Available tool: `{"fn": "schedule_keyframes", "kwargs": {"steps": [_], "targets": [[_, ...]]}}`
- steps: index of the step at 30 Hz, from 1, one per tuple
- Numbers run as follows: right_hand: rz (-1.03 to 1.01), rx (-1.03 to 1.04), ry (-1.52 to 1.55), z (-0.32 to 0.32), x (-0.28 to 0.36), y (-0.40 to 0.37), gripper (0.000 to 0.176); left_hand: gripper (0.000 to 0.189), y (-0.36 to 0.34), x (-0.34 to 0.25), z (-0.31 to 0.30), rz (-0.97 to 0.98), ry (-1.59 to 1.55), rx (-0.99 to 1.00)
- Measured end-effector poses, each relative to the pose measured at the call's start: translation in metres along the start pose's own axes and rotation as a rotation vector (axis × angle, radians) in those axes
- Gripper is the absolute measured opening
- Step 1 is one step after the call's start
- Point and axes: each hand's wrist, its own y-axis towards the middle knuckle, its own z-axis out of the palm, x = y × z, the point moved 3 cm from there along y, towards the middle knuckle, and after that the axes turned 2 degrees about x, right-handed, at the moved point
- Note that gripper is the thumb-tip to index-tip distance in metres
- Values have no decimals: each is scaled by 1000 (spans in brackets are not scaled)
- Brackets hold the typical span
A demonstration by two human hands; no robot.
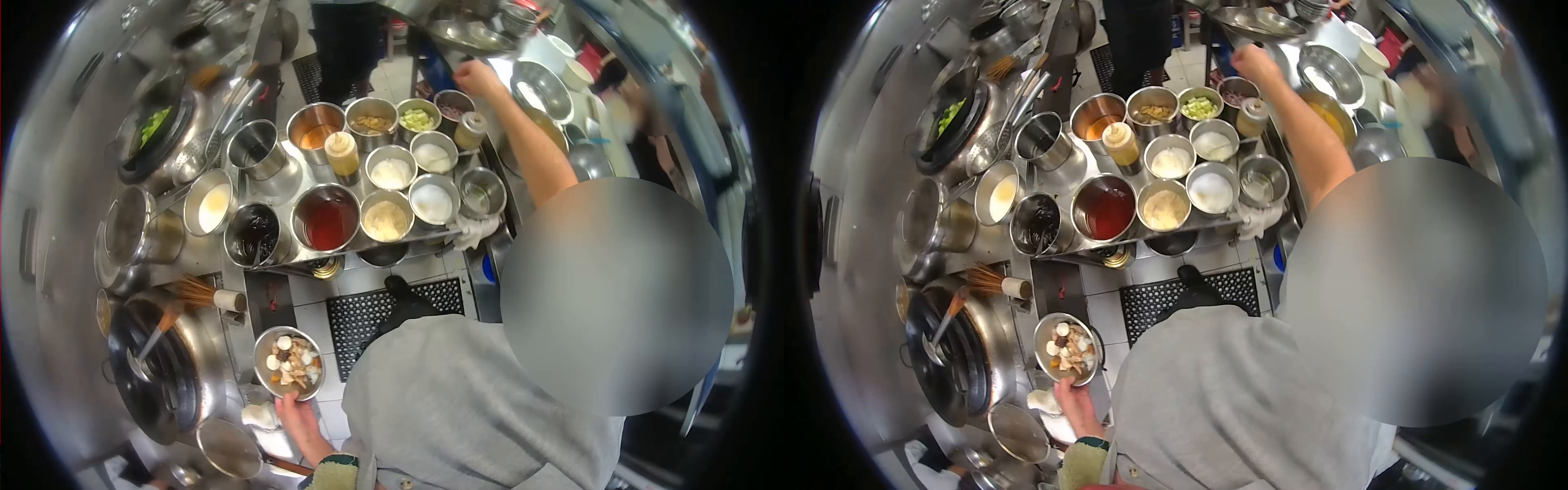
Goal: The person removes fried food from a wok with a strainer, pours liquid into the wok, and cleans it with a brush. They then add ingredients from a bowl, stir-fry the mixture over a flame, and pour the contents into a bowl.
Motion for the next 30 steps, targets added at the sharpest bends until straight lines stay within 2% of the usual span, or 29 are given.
{"fn": "schedule_keyframes", "kwargs": {"steps": [1,2,5,7,9,10,11,12,13,14,15,16,17,22,26,27,30], "targets": [[-96,12,-193,3,-13,16,18,51,2,0,4,12,-7,-24],[-309,50,-273,19,-44,40,16,51,1,2,9,23,-21,-48],[-541,304,-558,43,-66,57,10,52,-11,6,32,48,-78,-145],[-512,434,-514,56,-72,63,10,50,-16,12,46,47,-112,-182],[-728,552,-497,78,-78,72,7,49,-23,19,56,45,-150,-208],[-755,618,-699,95,-85,77,6,48,-24,21,61,19,-149,-210],[-820,812,-579,70,-32,46,9,48,-24,19,64,12,-161,-224],[-949,765,-565,118,-88,81,16,47,-25,13,65,17,-181,-245],[-976,685,-563,113,-83,73,28,46,-26,7,71,21,-212,-237],[-951,725,-479,105,-74,62,40,45,-25,0,68,29,-206,-253],[-904,779,-564,119,-95,73,51,45,-23,-2,66,29,-202,-262],[-790,760,-597,114,-87,63,54,44,-22,-2,65,25,-192,-261],[-809,776,-626,130,-112,76,55,43,-22,-3,70,40,-208,-267],[-796,721,-534,124,-102,67,41,39,-21,-8,88,97,-227,-282],[-787,660,-443,133,-113,70,22,39,-15,-10,93,111,-243,-305],[-894,617,-372,131,-109,71,28,39,-16,-12,93,106,-235,-297],[-713,612,-223,104,-90,65,25,41,-18,-13,87,94,-211,-267]]}}
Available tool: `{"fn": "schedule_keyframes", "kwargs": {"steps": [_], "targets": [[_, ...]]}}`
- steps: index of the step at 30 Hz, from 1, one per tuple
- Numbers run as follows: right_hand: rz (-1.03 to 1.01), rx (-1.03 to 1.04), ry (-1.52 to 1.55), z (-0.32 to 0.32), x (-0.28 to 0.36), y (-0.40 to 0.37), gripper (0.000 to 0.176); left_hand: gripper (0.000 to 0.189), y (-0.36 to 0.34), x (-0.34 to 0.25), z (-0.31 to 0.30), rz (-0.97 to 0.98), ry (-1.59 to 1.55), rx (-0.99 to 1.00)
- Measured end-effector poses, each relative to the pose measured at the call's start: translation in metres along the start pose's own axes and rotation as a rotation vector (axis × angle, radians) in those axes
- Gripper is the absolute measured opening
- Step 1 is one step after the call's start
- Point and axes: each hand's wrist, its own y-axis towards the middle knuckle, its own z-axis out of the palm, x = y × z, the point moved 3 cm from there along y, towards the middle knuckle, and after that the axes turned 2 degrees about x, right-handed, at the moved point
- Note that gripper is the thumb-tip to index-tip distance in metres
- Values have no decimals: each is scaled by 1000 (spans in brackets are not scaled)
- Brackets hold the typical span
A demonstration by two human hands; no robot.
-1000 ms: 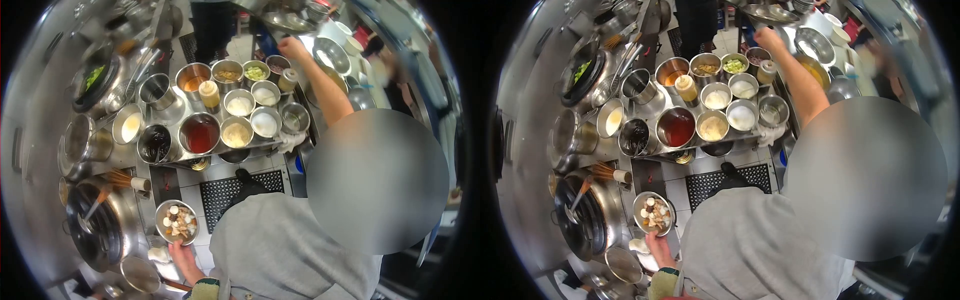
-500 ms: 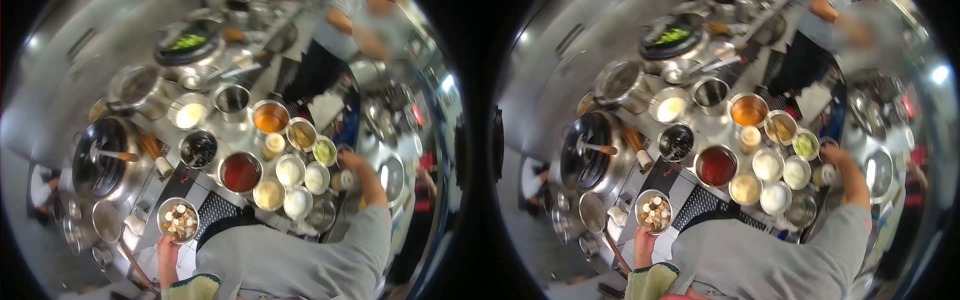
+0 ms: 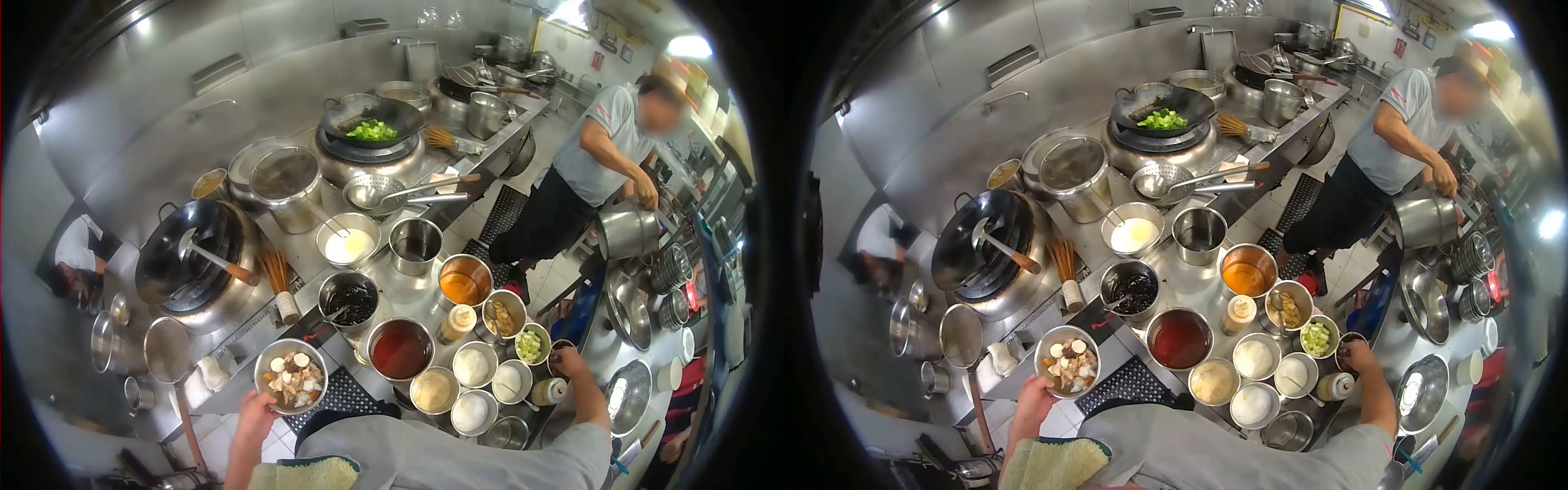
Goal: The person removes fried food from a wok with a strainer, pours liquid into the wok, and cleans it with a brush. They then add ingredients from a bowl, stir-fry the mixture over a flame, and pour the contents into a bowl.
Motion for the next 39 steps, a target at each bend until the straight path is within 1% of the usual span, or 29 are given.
{"fn": "schedule_keyframes", "kwargs": {"steps": [1,4,5,8,11,14,17,20,23,26,27,28,30,31,32,33,34,35,36,37,38,39], "targets": [[104,-82,112,3,-8,-1,25,42,3,1,-3,1,8,12],[217,-70,-29,-7,-9,-5,20,41,5,1,-2,-3,6,-3],[328,-48,144,-6,-20,-3,19,40,6,-1,0,-2,2,-14],[290,-231,43,-4,-27,-1,19,42,8,1,-3,-7,-4,23],[370,-218,292,-6,-26,1,19,42,8,-5,-1,-13,18,2],[366,-229,202,-14,-16,1,23,42,13,-4,-12,-24,34,32],[383,-222,112,-2,-33,0,26,41,12,-4,-14,-18,24,17],[499,-260,377,-2,-43,2,26,39,12,-3,-11,-25,40,47],[446,-279,205,1,-39,2,18,38,8,-3,-12,-27,80,67],[301,-333,106,12,-46,2,13,38,2,0,-17,-25,66,57],[468,-283,430,17,-47,2,9,37,3,-1,-17,-25,65,53],[427,-295,379,14,-57,11,8,37,3,2,-13,-24,66,42],[366,-302,284,19,-69,15,7,37,-2,8,-27,-34,66,9],[511,-254,570,2,-33,6,6,37,-1,11,-35,-40,74,-5],[339,-287,288,16,-58,15,5,37,3,8,-36,-42,89,1],[290,-294,211,15,-58,14,7,37,-9,-1,-16,-39,77,0],[147,-410,80,13,-52,12,8,38,-4,1,-19,-44,71,7],[355,-307,331,9,-45,13,9,39,1,7,-28,-49,69,19],[322,-350,367,11,-48,15,10,40,5,11,-39,-57,68,38],[355,-350,321,11,-45,13,12,43,6,13,-46,-34,44,51],[424,-285,486,21,-53,13,11,46,11,16,-46,-17,18,71],[301,-423,118,7,-39,8,11,49,8,13,-38,-32,50,92]]}}
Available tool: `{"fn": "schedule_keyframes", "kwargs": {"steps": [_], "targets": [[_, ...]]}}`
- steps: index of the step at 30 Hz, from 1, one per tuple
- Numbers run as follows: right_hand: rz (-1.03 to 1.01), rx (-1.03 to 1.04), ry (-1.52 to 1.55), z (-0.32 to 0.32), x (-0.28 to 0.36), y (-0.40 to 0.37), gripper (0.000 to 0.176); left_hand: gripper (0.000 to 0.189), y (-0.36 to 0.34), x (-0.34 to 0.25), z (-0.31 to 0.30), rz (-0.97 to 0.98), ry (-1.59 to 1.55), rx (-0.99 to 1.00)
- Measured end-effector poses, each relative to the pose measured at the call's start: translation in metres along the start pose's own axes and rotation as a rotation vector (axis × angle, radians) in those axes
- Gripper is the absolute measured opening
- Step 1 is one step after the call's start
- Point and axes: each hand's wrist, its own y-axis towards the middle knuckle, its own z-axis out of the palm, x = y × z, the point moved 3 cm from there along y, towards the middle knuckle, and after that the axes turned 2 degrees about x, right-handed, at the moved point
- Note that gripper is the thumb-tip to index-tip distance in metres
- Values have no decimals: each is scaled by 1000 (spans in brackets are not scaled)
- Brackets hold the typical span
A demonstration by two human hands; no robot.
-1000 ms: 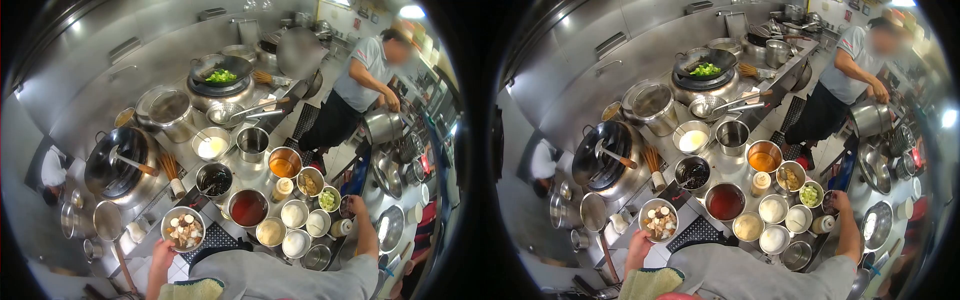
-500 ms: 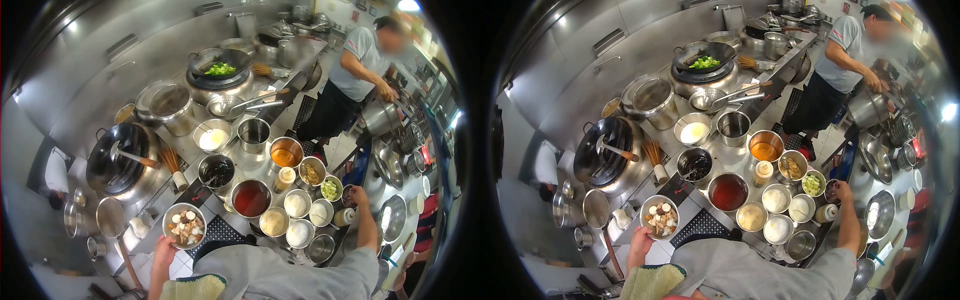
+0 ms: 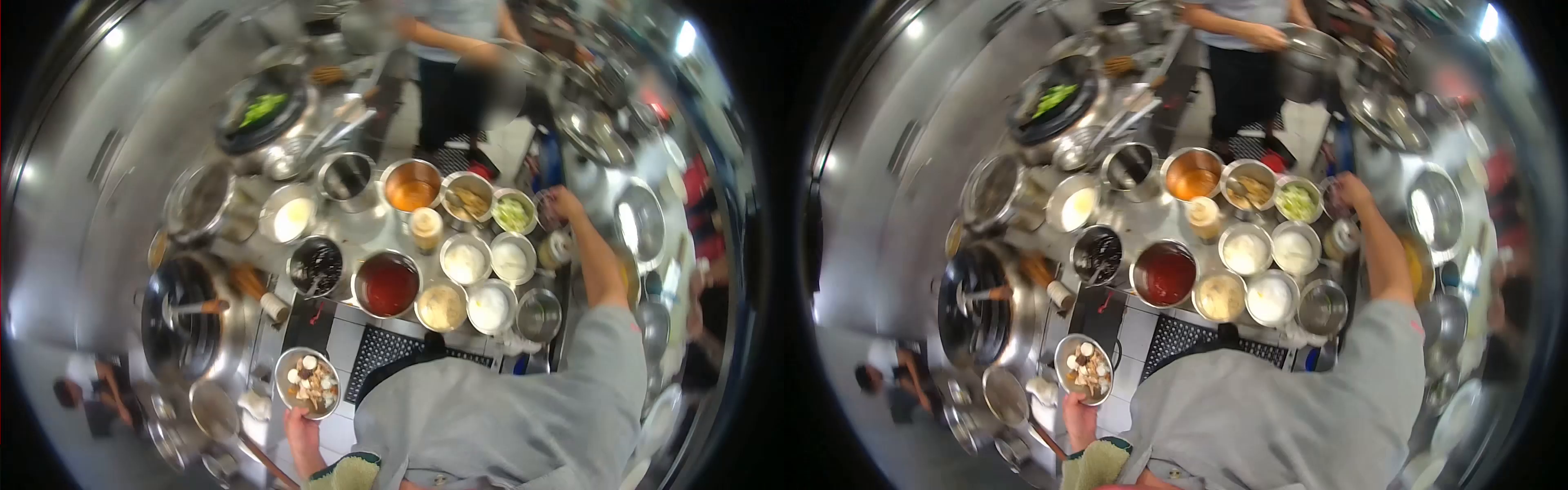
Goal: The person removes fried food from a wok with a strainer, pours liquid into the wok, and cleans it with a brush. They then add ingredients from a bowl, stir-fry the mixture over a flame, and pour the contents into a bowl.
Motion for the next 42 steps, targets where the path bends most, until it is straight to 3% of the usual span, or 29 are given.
{"fn": "schedule_keyframes", "kwargs": {"steps": [3,6,9,11,14,17,24,26,30,33,34,35,36,37,39,42], "targets": [[299,166,221,-2,1,-3,15,53,-8,-3,21,-25,22,45],[366,249,219,8,-13,8,18,54,0,-3,14,-11,39,33],[361,253,222,3,-9,2,14,54,-4,-5,15,-17,48,6],[320,145,134,-6,-10,2,17,53,-1,-3,16,-7,17,28],[510,254,301,-7,-14,-1,18,52,-3,-4,15,-8,24,0],[564,230,333,-16,-5,-10,19,51,2,-3,11,-8,26,1],[762,129,853,-9,-21,-25,11,51,0,-6,-1,-99,107,85],[786,5,1180,-9,-24,-27,13,50,0,-7,0,-107,94,72],[799,40,1540,-18,-40,-25,19,49,3,-9,-5,-62,90,68],[686,-181,1737,-25,-32,-17,28,54,6,-11,-8,-43,70,7],[564,-201,1735,-21,-50,-7,32,52,8,-8,-8,-17,25,10],[390,13,1818,-36,-32,-6,35,51,15,-5,-17,-13,46,-19],[343,94,1847,-40,-7,19,38,50,18,-8,-19,-40,36,61],[156,200,1787,-48,24,34,37,44,19,-8,-24,-8,-10,30],[92,539,1662,-43,80,111,43,33,24,-8,-46,-8,-61,-39],[-189,702,1428,-46,308,141,45,28,15,-31,-58,-55,-26,-85]]}}
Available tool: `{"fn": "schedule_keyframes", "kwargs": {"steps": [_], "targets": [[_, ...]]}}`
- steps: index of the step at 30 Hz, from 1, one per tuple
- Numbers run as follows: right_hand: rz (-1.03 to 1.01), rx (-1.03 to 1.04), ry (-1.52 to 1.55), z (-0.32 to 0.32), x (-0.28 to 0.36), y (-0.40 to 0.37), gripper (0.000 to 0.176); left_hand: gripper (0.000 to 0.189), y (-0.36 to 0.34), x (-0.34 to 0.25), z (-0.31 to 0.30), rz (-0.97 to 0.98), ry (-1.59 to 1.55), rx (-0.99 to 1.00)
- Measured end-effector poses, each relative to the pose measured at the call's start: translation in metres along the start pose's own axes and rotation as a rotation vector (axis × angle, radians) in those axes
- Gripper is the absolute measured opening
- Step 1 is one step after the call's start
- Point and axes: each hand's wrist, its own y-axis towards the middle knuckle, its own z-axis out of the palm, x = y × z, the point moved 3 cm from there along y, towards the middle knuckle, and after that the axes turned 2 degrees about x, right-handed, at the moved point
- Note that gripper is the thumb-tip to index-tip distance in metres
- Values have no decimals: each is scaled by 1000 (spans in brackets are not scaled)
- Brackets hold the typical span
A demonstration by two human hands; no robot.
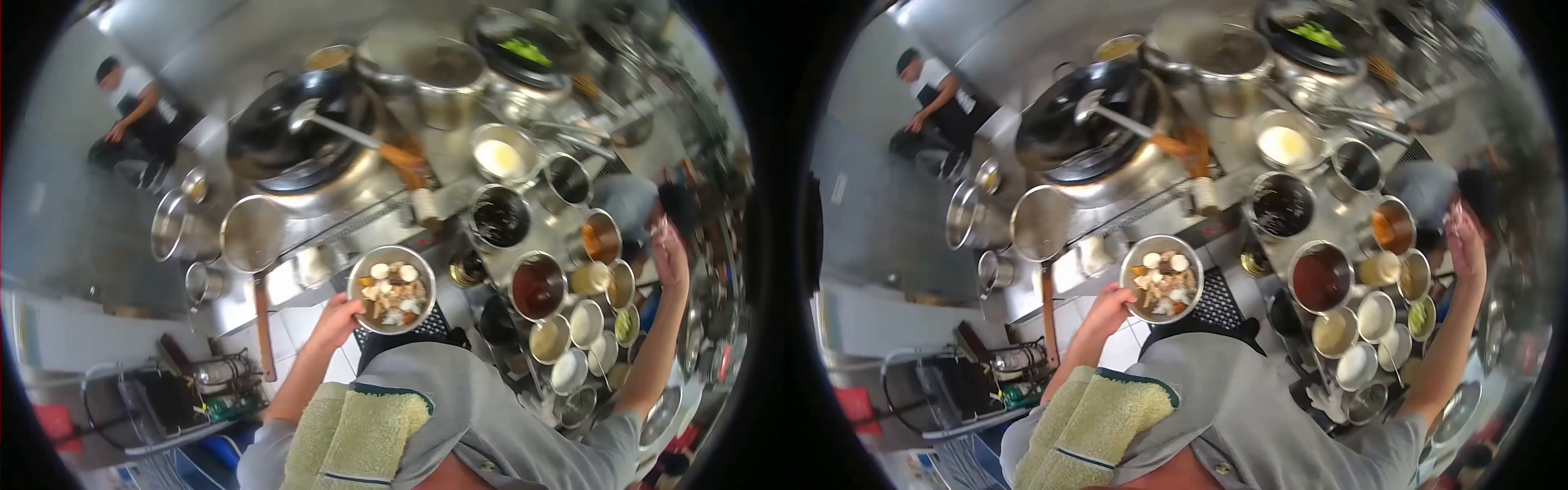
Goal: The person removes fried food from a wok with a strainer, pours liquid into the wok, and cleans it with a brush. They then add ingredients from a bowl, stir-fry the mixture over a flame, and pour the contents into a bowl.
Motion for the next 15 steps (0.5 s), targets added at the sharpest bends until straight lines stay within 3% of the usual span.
{"fn": "schedule_keyframes", "kwargs": {"steps": [1,3,4,7,8,10,11,14,15], "targets": [[-24,80,-46,60,7,45,45,26,0,-3,-5,7,21,-12],[-32,-121,-173,234,17,106,45,25,-4,-15,-28,48,-13,-18],[-2,100,-181,280,10,144,46,25,-7,-20,-43,60,-28,-31],[-24,383,-387,442,-32,248,47,27,-20,-41,-75,128,-116,-103],[-13,442,-481,482,-55,283,44,29,-25,-48,-87,154,-154,-128],[-33,401,-962,564,-100,343,37,41,-34,-66,-108,231,-179,-173],[-19,486,-800,591,-137,376,41,50,-38,-75,-118,279,-170,-192],[108,409,-1185,650,-188,412,53,62,-50,-92,-153,347,-257,-295],[55,285,-1123,660,-197,418,39,61,-52,-94,-171,344,-262,-313]]}}
